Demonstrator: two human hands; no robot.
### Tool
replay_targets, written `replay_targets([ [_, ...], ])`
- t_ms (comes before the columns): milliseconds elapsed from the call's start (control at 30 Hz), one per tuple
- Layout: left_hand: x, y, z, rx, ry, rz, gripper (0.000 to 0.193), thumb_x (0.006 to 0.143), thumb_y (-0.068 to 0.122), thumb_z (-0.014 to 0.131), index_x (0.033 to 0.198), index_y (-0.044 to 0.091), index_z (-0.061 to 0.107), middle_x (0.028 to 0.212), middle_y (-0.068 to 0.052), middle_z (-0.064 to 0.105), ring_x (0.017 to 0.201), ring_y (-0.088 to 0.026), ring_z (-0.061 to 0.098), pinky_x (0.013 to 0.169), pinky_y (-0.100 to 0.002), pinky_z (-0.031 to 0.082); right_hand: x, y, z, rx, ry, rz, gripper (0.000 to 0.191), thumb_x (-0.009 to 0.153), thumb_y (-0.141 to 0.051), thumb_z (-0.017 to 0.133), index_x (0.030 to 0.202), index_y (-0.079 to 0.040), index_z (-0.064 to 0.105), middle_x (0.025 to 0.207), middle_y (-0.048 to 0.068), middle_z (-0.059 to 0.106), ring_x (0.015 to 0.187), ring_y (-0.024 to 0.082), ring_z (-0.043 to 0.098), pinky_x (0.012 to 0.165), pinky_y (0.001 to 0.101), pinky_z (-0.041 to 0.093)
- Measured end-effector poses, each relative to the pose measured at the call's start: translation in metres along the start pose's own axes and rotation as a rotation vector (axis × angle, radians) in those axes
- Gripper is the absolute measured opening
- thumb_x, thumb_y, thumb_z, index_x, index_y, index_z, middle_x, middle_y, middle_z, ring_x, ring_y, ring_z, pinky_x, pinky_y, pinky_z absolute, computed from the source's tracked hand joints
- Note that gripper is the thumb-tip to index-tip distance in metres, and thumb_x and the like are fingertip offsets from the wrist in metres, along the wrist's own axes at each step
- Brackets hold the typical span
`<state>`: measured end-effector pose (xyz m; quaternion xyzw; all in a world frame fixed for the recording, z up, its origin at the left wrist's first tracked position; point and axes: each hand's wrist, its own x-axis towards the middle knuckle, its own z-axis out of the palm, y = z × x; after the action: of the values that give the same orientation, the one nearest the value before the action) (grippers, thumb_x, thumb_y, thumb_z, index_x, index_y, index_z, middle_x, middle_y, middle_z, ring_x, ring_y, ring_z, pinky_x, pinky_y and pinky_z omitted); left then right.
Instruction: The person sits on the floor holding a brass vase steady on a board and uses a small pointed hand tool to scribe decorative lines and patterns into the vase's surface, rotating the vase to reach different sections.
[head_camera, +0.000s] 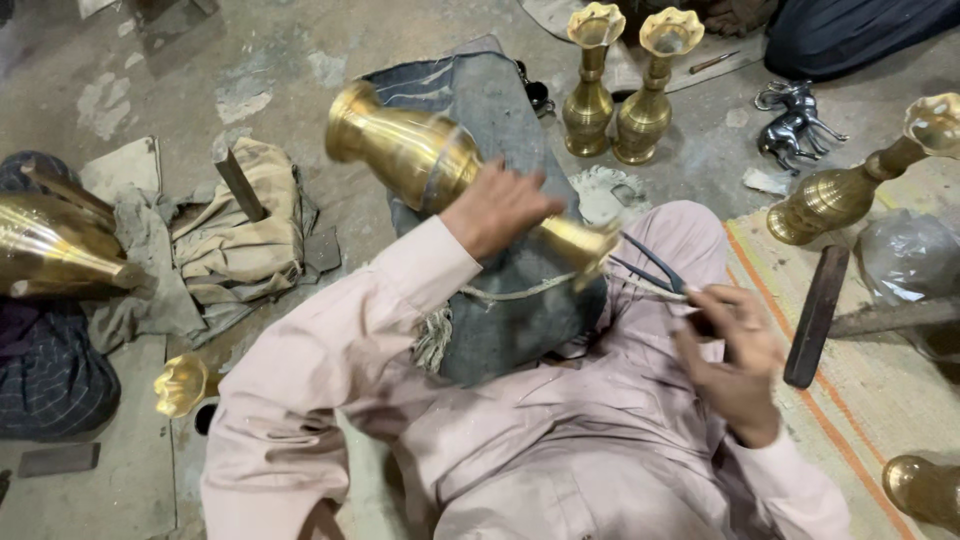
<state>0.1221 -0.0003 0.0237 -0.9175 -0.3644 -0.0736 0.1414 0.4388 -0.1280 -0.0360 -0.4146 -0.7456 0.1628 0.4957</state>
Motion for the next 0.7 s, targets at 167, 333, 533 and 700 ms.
replay_targets([
  [167, -0.022, -0.005, 0.075, 0.011, -0.275, 0.033, 0.015, 0.081, 0.021, 0.078, 0.095, 0.028, 0.076, 0.094, -0.004, 0.072, 0.085, -0.020, 0.070, 0.088, -0.041, 0.050, 0.017, 0.009, 0.064, -0.223, -0.268, -0.149, 0.058, 0.082, -0.018, 0.084, 0.131, 0.003, 0.062, 0.119, 0.024, 0.065, 0.073, 0.024, 0.072, 0.059, 0.0373, 0.058],
  [333, -0.028, -0.008, 0.112, 0.122, -0.583, 0.037, 0.011, 0.083, 0.028, 0.078, 0.091, 0.022, 0.079, 0.099, -0.004, 0.071, 0.093, -0.020, 0.071, 0.090, -0.038, 0.050, 0.036, 0.012, 0.131, -0.298, -0.318, -0.290, 0.048, 0.078, -0.015, 0.077, 0.123, -0.003, 0.067, 0.112, 0.013, 0.067, 0.074, 0.026, 0.070, 0.060, 0.0371, 0.056],
  [533, -0.041, -0.050, 0.109, 0.059, -0.348, 0.060, 0.017, 0.077, 0.022, 0.076, 0.094, 0.026, 0.078, 0.109, -0.006, 0.066, 0.108, -0.025, 0.066, 0.112, -0.045, 0.043, 0.063, 0.015, 0.180, -0.218, -0.297, -0.324, 0.038, 0.079, -0.012, 0.076, 0.115, -0.003, 0.070, 0.094, 0.008, 0.065, 0.066, 0.023, 0.067, 0.055, 0.0365, 0.053],
  [700, -0.063, -0.146, 0.089, -0.510, 0.198, 0.021, 0.041, 0.095, 0.007, 0.078, 0.133, 0.018, 0.067, 0.126, -0.015, 0.058, 0.125, -0.035, 0.057, 0.112, -0.044, 0.046, 0.094, 0.017, 0.215, -0.243, -0.362, -0.331, 0.037, 0.078, -0.004, 0.073, 0.114, 0.000, 0.071, 0.089, 0.009, 0.065, 0.062, 0.019, 0.065, 0.053, 0.0340, 0.053],
])
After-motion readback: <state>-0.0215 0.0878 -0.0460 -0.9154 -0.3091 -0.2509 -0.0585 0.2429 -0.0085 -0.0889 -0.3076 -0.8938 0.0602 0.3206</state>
